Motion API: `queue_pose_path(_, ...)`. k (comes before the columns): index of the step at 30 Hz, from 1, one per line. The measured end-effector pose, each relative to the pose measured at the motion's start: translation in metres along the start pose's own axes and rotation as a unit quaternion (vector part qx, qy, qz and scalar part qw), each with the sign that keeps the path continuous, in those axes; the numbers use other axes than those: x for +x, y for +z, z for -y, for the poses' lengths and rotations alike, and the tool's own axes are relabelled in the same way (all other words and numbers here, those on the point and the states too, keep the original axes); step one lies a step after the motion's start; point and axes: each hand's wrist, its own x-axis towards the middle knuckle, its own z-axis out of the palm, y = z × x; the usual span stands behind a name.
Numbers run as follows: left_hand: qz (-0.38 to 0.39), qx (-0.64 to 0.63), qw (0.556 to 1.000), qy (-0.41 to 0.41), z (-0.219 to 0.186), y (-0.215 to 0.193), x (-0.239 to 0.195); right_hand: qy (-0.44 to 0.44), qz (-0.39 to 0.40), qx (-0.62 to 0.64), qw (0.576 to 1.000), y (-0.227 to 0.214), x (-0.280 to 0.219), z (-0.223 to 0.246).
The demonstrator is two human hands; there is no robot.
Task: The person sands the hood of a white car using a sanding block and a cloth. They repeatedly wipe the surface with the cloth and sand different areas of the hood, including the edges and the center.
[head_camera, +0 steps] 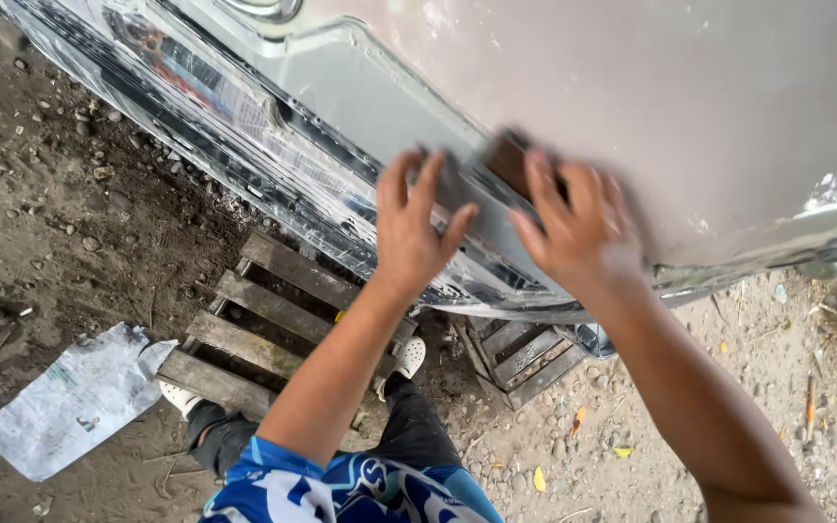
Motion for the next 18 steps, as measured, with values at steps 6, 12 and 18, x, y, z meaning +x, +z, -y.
queue_pose_path(6,-0.08,0.092,0.982,0.147,0.014,-0.034,0.037,0.015,0.033,-0.017,0.999,0.002,-0.066,-0.026)
queue_pose_path(12,-0.039,0.142,0.982,0.117,0.017,-0.03,0.038,0.01,0.005,-0.021,1.0,0.012,0.018,0.013)
queue_pose_path(18,-0.04,0.129,0.985,0.11,0.018,-0.035,0.035,0.008,0.0,-0.07,0.998,-0.006,-0.01,0.004)
